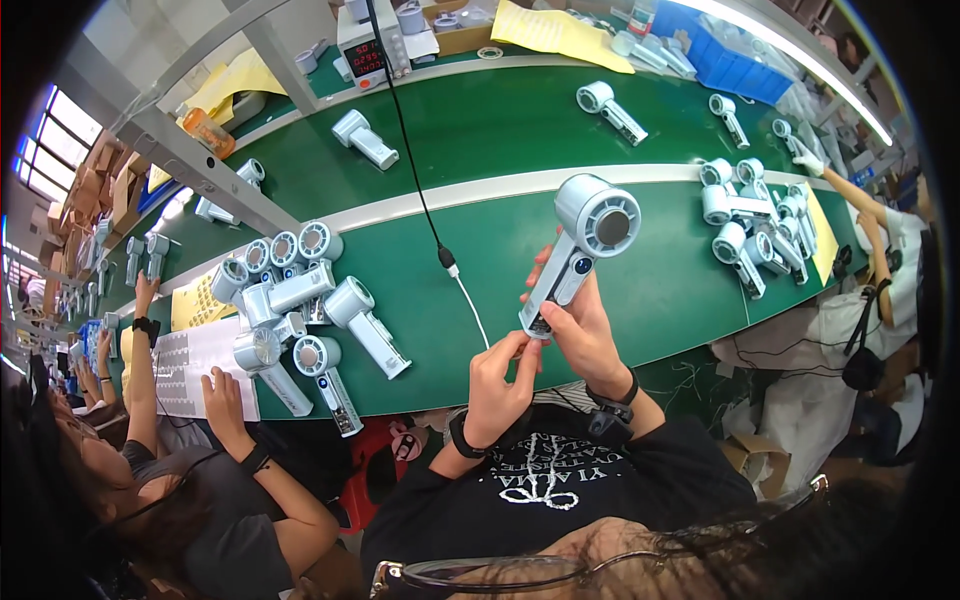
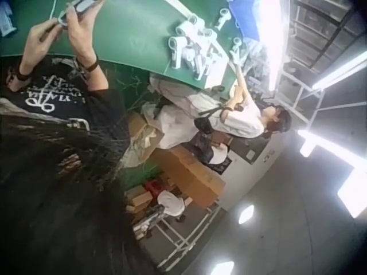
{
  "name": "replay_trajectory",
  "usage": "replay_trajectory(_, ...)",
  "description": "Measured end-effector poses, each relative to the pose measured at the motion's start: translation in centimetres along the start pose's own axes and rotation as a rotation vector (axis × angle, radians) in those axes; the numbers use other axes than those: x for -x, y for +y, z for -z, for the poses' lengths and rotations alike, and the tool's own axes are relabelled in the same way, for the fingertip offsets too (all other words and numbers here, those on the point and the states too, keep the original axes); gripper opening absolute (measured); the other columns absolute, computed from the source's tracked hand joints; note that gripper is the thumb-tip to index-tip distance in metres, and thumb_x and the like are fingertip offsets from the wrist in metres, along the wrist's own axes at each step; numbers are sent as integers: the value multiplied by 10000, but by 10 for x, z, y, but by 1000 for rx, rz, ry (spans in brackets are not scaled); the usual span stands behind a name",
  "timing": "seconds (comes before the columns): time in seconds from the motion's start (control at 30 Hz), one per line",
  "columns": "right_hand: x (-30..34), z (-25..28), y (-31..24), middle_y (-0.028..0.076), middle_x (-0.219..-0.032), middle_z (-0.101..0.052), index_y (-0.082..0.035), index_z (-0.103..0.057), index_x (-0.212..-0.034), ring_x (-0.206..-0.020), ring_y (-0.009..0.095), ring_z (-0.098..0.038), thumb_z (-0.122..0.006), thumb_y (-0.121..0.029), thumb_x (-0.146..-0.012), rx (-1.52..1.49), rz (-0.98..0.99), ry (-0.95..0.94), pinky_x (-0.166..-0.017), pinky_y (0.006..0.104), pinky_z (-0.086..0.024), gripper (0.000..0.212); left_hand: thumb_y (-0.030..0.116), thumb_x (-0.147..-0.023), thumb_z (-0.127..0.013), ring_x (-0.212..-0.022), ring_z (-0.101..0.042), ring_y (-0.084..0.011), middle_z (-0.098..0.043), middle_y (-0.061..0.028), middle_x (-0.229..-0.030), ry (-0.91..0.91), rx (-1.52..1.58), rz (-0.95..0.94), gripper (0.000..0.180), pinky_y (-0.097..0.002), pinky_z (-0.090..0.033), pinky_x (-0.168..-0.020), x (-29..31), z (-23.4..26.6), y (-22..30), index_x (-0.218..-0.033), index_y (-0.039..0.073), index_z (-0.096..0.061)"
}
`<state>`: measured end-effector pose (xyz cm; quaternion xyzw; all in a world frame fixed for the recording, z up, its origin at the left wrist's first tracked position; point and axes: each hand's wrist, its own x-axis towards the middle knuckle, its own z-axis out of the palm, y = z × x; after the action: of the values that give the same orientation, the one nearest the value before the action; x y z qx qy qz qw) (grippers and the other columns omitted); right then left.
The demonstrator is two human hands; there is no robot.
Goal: Testing and inspecting handheld fans on an assembly line.
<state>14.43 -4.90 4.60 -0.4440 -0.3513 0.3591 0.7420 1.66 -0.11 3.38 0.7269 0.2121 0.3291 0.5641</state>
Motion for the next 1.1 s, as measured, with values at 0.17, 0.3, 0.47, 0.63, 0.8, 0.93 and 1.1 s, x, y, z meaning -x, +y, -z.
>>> replay_trajectory(0.17,3,-4,-2,90,-1285,-389,-55,-119,-1472,-1103,181,-479,-494,44,-842,-6,-8,5,-956,351,-451,739,-15,-893,-568,-624,-638,-163,-643,-104,-710,-8,30,45,63,-272,-480,-578,3,1,2,-908,-50,-618)
replay_trajectory(0.3,4,-5,-3,92,-1282,-392,-54,-119,-1474,-1102,182,-480,-495,46,-845,-23,-34,14,-954,347,-453,740,-6,-895,-570,-629,-641,-165,-654,-100,-719,-9,34,47,62,-271,-482,-584,3,1,3,-901,-46,-617)
replay_trajectory(0.47,4,-5,-3,91,-1282,-393,-51,-127,-1474,-1097,182,-481,-503,36,-845,-23,-30,6,-951,346,-455,738,0,-895,-573,-630,-644,-165,-660,-98,-723,-24,31,46,62,-273,-484,-586,3,3,2,-895,-46,-615)
replay_trajectory(0.63,4,-7,-5,90,-1271,-403,-48,-141,-1473,-1091,180,-483,-509,13,-846,-48,-35,12,-947,346,-455,730,-4,-896,-576,-572,-595,-108,-669,-81,-729,-19,37,-11,89,-228,-458,-526,4,4,-3,-919,-62,-638)
replay_trajectory(0.8,4,-5,-2,93,-1279,-403,-41,-252,-1378,-1100,164,-483,-514,12,-876,-134,-46,-10,-948,334,-457,568,-2,-874,-606,-603,-643,-156,-676,-101,-728,-46,25,16,51,-260,-485,-560,2,7,1,-879,-51,-618)
replay_trajectory(0.93,3,-6,-2,96,-1266,-413,-43,-263,-1380,-1096,176,-490,-512,11,-858,-217,-54,21,-946,341,-459,581,-2,-865,-621,-577,-640,-145,-678,-102,-721,-38,-5,14,54,-252,-482,-528,1,8,0,-865,-55,-630)
replay_trajectory(1.1,-21,7,-11,88,-1213,-452,-33,-299,-1345,-1057,181,-514,-512,8,-842,-239,6,98,-927,347,-469,548,0,-874,-620,-565,-624,-123,-684,-96,-722,-60,31,53,75,-231,-475,-515,2,12,-6,-875,-64,-660)
